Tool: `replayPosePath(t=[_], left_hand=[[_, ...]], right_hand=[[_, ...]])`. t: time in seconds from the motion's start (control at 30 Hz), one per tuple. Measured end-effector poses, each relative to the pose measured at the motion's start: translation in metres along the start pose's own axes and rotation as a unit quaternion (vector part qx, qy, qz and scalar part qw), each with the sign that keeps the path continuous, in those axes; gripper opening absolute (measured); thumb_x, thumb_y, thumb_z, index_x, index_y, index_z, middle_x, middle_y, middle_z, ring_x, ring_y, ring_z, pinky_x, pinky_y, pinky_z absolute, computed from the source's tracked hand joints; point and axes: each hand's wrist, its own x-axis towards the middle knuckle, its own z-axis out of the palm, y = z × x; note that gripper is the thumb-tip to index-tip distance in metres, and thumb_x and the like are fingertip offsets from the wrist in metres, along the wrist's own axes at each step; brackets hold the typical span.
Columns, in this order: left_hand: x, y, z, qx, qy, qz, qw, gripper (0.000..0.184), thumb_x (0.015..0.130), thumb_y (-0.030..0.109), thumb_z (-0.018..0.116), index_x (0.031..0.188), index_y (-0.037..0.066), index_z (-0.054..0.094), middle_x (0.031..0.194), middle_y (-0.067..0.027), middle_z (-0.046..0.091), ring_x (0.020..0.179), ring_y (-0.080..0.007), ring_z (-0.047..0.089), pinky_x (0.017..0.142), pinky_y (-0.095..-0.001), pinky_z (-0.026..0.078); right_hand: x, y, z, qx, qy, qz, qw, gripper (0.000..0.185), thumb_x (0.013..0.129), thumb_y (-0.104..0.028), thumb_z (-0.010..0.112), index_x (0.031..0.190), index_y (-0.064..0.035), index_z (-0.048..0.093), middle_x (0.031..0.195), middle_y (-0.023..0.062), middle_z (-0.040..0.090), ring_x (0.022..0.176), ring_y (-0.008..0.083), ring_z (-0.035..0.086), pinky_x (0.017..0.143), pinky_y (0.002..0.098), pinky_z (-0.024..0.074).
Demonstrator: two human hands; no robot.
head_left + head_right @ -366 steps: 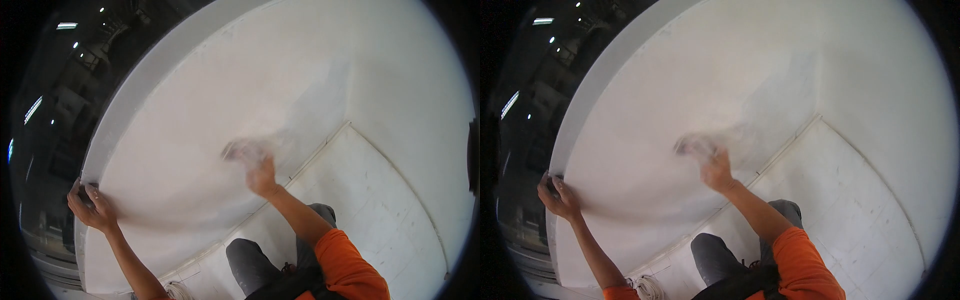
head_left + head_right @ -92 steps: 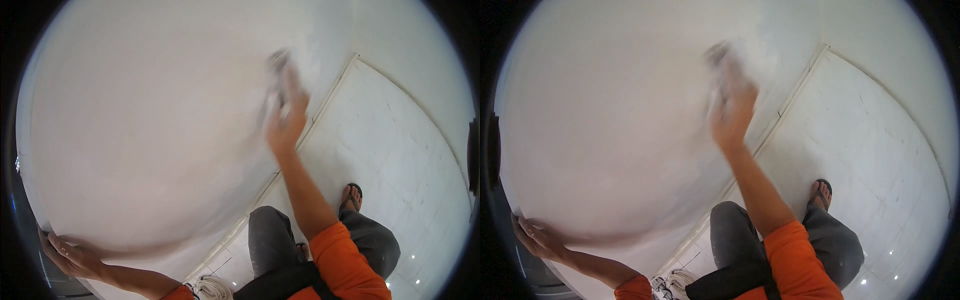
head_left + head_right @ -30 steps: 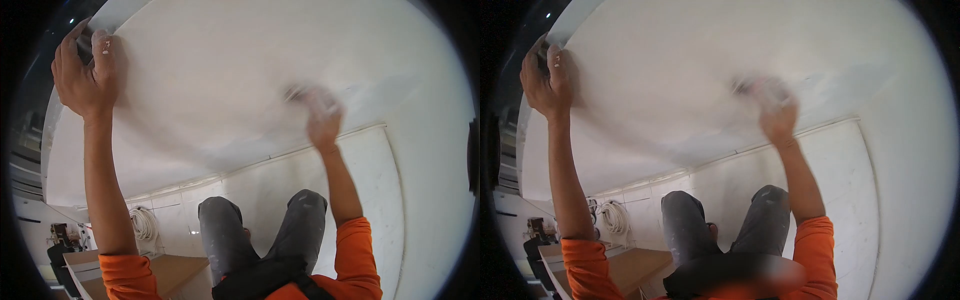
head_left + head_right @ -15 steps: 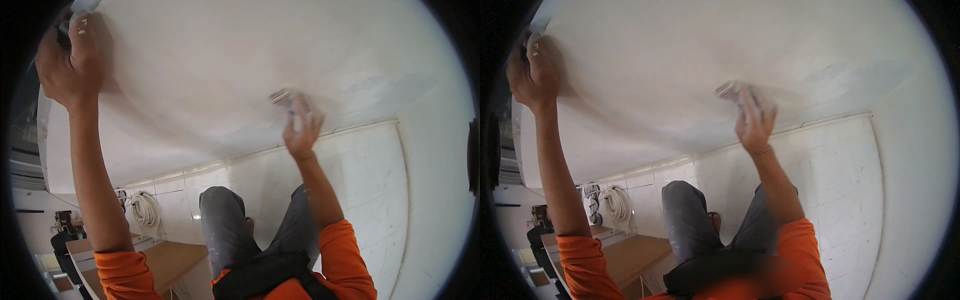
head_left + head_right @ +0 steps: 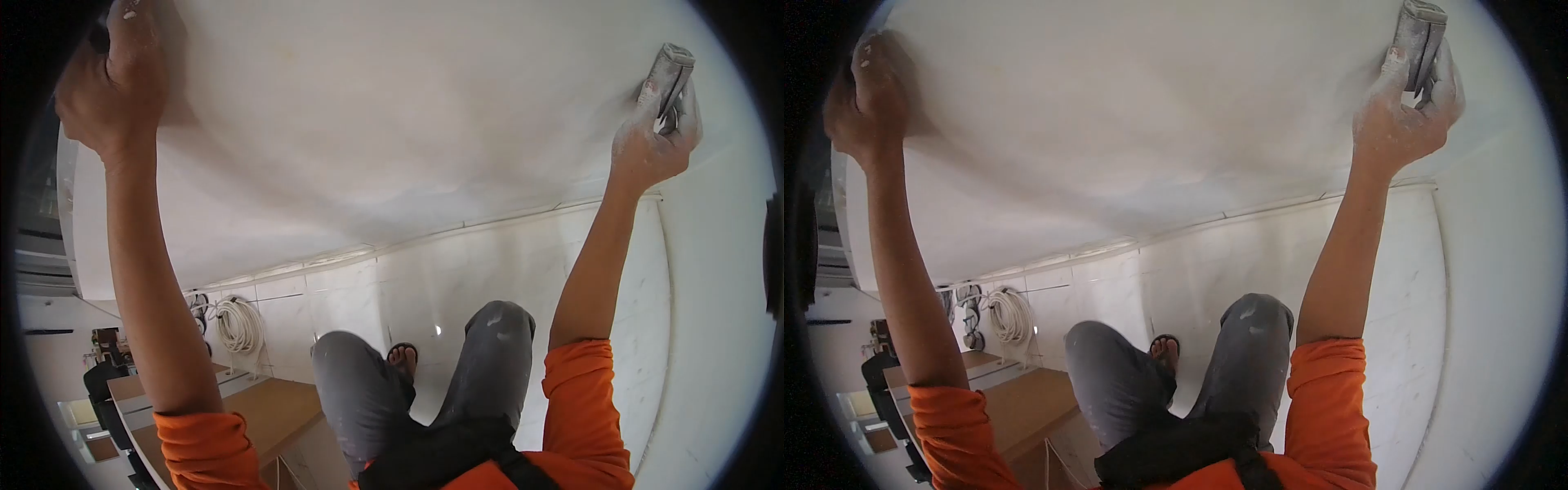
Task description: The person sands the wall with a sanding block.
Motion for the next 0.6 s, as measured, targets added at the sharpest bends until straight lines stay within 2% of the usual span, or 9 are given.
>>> replayPosePath(t=[0.07,0.17,0.2,0.27,0.33,0.37,0.43,0.57,0.6], left_hand=[[0.006,0.006,0.001,0.012,-0.012,-0.01,1.0,0.042,0.099,0.049,0.054,0.117,0.019,0.079,0.113,-0.0071,0.077,0.106,-0.029,0.072,0.098,-0.0378,0.053],[0.009,0.041,-0.02,-0.154,-0.012,0.031,0.988,0.035,0.097,0.038,0.058,0.116,0.011,0.071,0.109,-0.0096,0.071,0.102,-0.0275,0.065,0.093,-0.0372,0.049],[0.012,0.053,-0.022,-0.212,-0.005,0.047,0.976,0.033,0.097,0.034,0.059,0.116,0.008,0.068,0.108,-0.0105,0.069,0.1,-0.027,0.063,0.092,-0.037,0.048],[0.007,0.058,-0.018,-0.275,0.0,0.063,0.959,0.032,0.096,0.031,0.061,0.116,0.006,0.066,0.107,-0.0114,0.066,0.099,-0.0265,0.061,0.09,-0.0368,0.047],[0.005,0.058,-0.003,-0.171,0.077,0.055,0.981,0.028,0.096,0.027,0.06,0.113,0.005,0.066,0.103,-0.0119,0.065,0.093,-0.0256,0.061,0.085,-0.0356,0.047],[0.004,0.06,-0.004,-0.172,0.08,0.057,0.98,0.028,0.096,0.027,0.06,0.113,0.005,0.066,0.103,-0.0119,0.065,0.093,-0.0256,0.061,0.085,-0.0356,0.047],[0.001,0.067,-0.005,-0.054,0.09,0.039,0.994,0.027,0.094,0.025,0.062,0.112,0.005,0.066,0.1,-0.0112,0.065,0.091,-0.0264,0.06,0.084,-0.0367,0.048],[-0.002,0.065,0.001,-0.107,0.141,0.033,0.984,0.029,0.09,0.025,0.067,0.112,0.007,0.067,0.1,-0.0108,0.065,0.093,-0.029,0.061,0.085,-0.0387,0.049],[0.0,0.064,-0.001,-0.115,0.144,0.035,0.982,0.029,0.09,0.025,0.067,0.112,0.007,0.067,0.1,-0.0108,0.065,0.093,-0.029,0.061,0.085,-0.0387,0.049]], right_hand=[[-0.008,-0.007,0.01,0.088,0.017,0.066,0.994,0.038,0.09,-0.017,0.078,0.123,-0.0013,0.069,0.127,0.0134,0.066,0.109,0.0226,0.07,0.096,0.0346,0.0556],[-0.085,-0.046,0.007,0.085,-0.001,0.02,0.996,0.047,0.092,-0.013,0.075,0.134,0.0028,0.059,0.129,0.0181,0.064,0.118,0.0294,0.065,0.1,0.0373,0.0528],[-0.121,-0.057,0.008,0.118,-0.02,-0.011,0.993,0.049,0.093,-0.008,0.072,0.137,0.0046,0.055,0.131,0.0206,0.062,0.127,0.0344,0.058,0.108,0.0435,0.047],[-0.207,-0.089,-0.003,0.173,-0.105,-0.003,0.979,0.049,0.089,-0.001,0.072,0.135,0.0018,0.058,0.133,0.02,0.061,0.124,0.0365,0.057,0.105,0.0484,0.0435],[-0.276,-0.098,-0.016,0.202,-0.198,-0.02,0.959,0.053,0.085,0.001,0.071,0.136,-0.002,0.059,0.137,0.0156,0.063,0.121,0.0338,0.059,0.103,0.0494,0.0407],[-0.285,-0.101,-0.025,0.202,-0.194,-0.02,0.96,0.053,0.085,0.001,0.071,0.136,-0.002,0.059,0.137,0.0156,0.063,0.121,0.0338,0.059,0.103,0.0494,0.0407],[-0.292,-0.101,-0.039,0.237,-0.309,-0.022,0.921,0.053,0.083,0.0,0.072,0.135,-0.0039,0.06,0.136,0.0155,0.063,0.119,0.0336,0.061,0.101,0.0472,0.0434],[-0.162,-0.109,-0.023,0.183,-0.074,0.034,0.98,0.05,0.087,-0.001,0.072,0.135,0.0001,0.058,0.13,0.0183,0.062,0.12,0.0366,0.058,0.103,0.0464,0.0444],[-0.136,-0.108,-0.015,0.18,-0.057,0.061,0.98,0.051,0.088,-0.002,0.072,0.136,0.0014,0.057,0.131,0.0205,0.061,0.121,0.0379,0.057,0.104,0.0468,0.0435]])
